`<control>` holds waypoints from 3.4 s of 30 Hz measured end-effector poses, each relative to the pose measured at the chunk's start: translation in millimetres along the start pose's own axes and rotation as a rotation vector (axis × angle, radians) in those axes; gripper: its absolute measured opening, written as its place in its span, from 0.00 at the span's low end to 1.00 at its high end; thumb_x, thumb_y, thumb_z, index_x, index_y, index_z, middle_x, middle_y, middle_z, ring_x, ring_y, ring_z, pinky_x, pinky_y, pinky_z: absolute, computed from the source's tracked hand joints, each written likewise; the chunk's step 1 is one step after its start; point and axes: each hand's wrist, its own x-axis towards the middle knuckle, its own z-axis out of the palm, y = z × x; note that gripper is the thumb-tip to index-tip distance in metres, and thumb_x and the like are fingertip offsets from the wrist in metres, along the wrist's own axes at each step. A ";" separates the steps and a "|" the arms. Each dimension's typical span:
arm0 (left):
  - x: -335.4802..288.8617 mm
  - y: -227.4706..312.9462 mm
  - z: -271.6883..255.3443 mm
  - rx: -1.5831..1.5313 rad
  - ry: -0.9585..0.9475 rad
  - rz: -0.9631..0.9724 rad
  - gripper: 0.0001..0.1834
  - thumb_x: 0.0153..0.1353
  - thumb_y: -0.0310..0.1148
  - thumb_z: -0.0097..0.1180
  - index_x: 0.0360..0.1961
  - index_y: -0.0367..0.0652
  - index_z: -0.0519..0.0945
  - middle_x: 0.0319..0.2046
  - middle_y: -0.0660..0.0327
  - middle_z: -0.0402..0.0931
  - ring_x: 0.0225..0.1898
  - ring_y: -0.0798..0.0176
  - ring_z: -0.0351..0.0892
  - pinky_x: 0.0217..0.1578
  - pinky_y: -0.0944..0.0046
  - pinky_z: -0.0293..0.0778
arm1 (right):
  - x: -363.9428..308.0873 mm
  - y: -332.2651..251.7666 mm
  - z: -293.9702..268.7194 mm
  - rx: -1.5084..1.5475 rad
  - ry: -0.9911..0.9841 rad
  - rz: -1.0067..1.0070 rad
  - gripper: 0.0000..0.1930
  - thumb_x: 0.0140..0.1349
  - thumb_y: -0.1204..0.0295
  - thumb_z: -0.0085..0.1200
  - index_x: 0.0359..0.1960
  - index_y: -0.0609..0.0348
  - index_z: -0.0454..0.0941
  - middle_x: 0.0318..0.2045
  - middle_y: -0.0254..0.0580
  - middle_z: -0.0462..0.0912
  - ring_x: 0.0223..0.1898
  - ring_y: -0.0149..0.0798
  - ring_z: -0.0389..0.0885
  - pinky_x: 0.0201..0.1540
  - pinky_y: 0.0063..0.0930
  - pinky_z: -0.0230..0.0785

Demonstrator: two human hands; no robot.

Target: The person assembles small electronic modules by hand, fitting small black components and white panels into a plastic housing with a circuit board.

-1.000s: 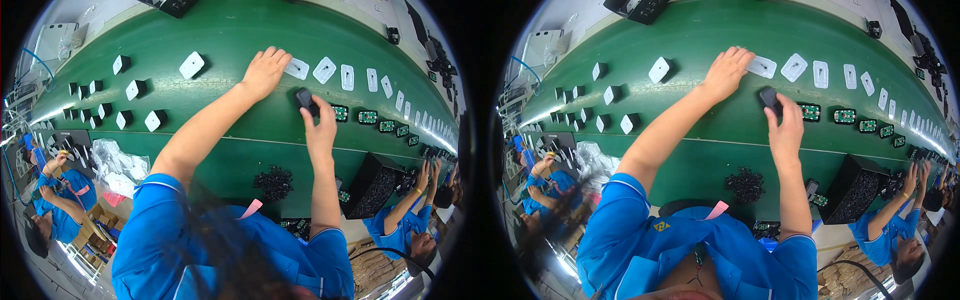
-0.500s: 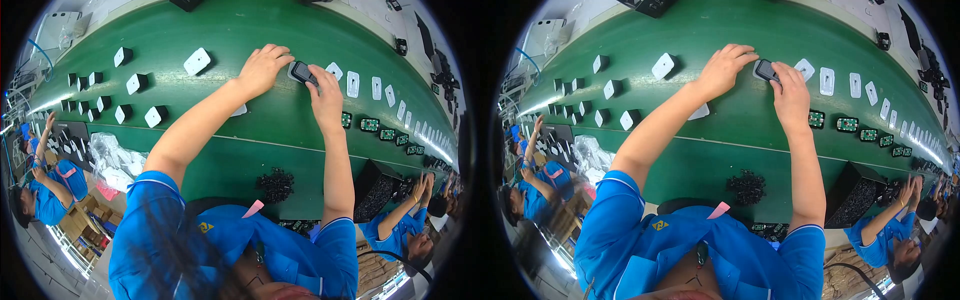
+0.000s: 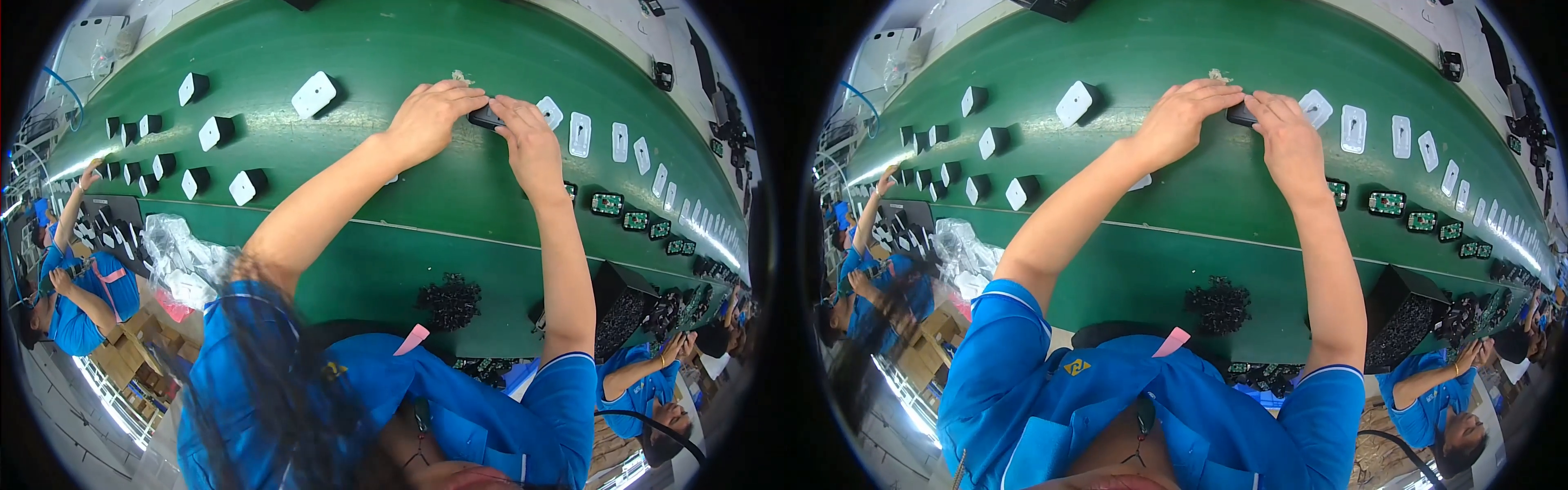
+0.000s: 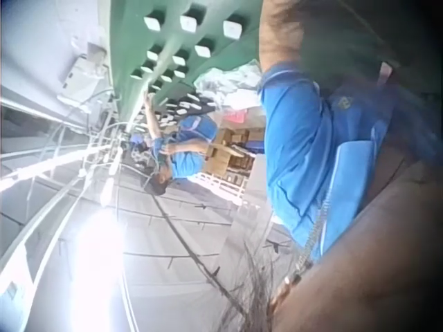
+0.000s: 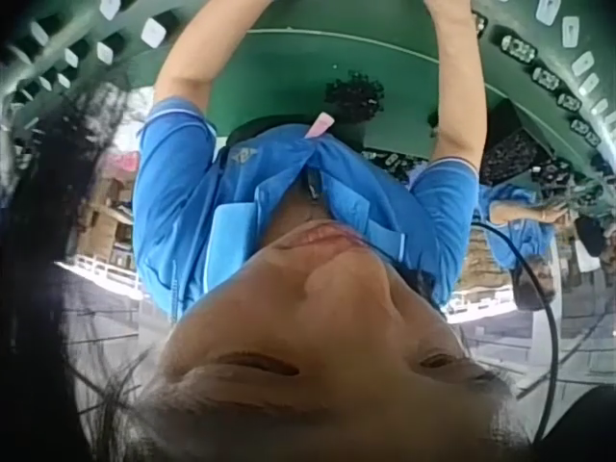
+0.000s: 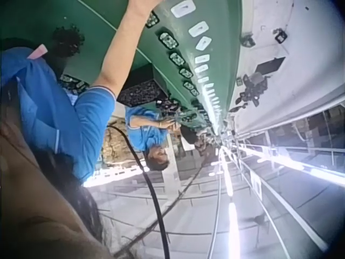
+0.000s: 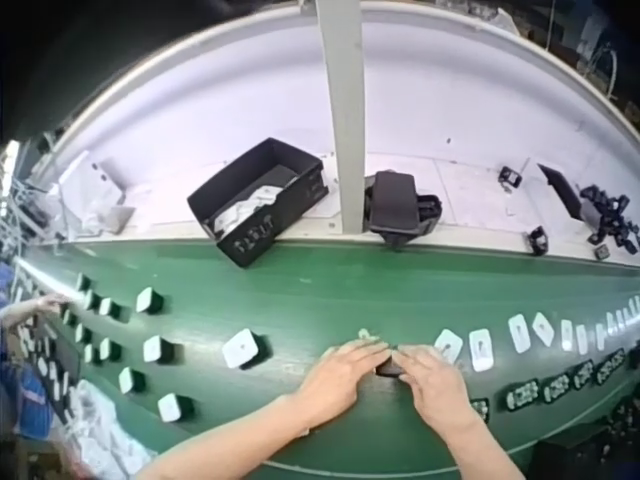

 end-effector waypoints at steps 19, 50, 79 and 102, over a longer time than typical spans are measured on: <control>7.7 8.8 21.0 0.238 0.096 0.104 0.30 0.47 0.28 0.63 0.55 0.40 0.71 0.51 0.57 0.72 0.55 0.55 0.70 0.52 0.56 0.69 | 15.2 11.9 -0.4 0.163 -0.015 0.109 0.15 0.53 0.76 0.58 0.44 0.54 0.79 0.41 0.41 0.82 0.45 0.46 0.77 0.46 0.38 0.72; 80.5 86.3 43.5 0.527 -0.047 -0.165 0.30 0.53 0.56 0.59 0.40 0.36 0.75 0.40 0.52 0.75 0.44 0.52 0.76 0.39 0.55 0.78 | -121.0 25.9 -40.3 0.173 0.033 0.692 0.23 0.51 0.58 0.64 0.44 0.60 0.78 0.40 0.45 0.76 0.45 0.48 0.74 0.48 0.38 0.68; -6.4 88.7 74.6 -0.305 0.080 0.022 0.32 0.46 0.09 0.45 0.57 0.34 0.69 0.56 0.48 0.68 0.59 0.44 0.66 0.59 0.53 0.66 | -104.3 7.2 -52.3 0.064 0.108 0.282 0.18 0.52 0.79 0.59 0.47 0.60 0.76 0.47 0.45 0.79 0.48 0.47 0.77 0.48 0.36 0.73; -12.2 72.1 88.7 0.096 0.142 0.282 0.29 0.49 0.25 0.60 0.57 0.41 0.73 0.57 0.57 0.72 0.58 0.55 0.71 0.55 0.57 0.71 | -113.7 12.4 -20.3 -0.126 0.169 0.161 0.20 0.54 0.74 0.57 0.51 0.59 0.76 0.52 0.42 0.77 0.49 0.44 0.76 0.50 0.34 0.73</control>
